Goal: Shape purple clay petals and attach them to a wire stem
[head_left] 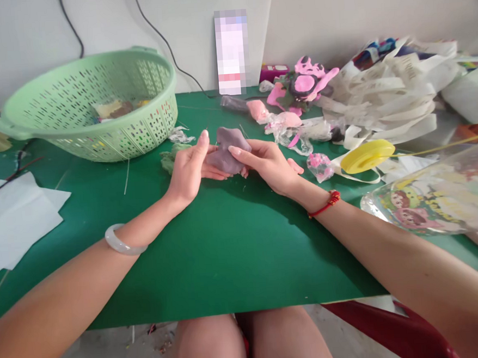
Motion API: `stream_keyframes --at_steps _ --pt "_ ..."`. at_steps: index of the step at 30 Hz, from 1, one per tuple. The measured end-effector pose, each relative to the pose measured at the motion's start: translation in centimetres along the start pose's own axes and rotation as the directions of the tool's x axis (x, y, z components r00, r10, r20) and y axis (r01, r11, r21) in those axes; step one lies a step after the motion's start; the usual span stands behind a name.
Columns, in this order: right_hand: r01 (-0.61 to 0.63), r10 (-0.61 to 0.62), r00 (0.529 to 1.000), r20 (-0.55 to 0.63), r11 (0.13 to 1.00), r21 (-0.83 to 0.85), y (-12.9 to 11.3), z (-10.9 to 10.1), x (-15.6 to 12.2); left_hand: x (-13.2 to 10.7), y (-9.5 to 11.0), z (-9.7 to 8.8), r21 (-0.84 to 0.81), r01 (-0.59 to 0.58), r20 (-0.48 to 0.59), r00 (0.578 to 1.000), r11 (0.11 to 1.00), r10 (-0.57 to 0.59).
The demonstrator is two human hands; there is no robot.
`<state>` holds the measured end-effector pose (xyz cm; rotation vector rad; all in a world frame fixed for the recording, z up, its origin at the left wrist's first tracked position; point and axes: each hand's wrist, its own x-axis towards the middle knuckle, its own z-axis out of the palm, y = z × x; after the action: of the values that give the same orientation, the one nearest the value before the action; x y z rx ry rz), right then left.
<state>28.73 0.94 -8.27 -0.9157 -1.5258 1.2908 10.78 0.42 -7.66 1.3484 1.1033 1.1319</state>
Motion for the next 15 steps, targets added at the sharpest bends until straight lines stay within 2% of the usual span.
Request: stream_keyframes --at_steps 2,5,11,15 --pt "0.005 -0.005 1.0 0.023 1.0 -0.012 0.14 -0.07 0.05 -0.09 -0.02 -0.01 0.015 -0.006 0.031 0.999 1.0 0.006" --pt "0.012 -0.01 0.998 0.057 1.0 -0.021 0.21 -0.05 0.08 -0.25 -0.11 -0.05 0.072 -0.091 0.063 0.994 0.993 0.087" --pt "-0.007 0.007 0.999 0.032 1.0 0.01 0.01 0.15 0.03 -0.31 -0.1 -0.12 0.175 -0.185 0.046 0.983 0.967 0.179" --pt "0.0 0.0 0.997 0.079 1.0 -0.011 -0.17 0.2 0.01 -0.33 -0.03 -0.23 0.224 -0.209 0.024 0.978 0.952 0.209"
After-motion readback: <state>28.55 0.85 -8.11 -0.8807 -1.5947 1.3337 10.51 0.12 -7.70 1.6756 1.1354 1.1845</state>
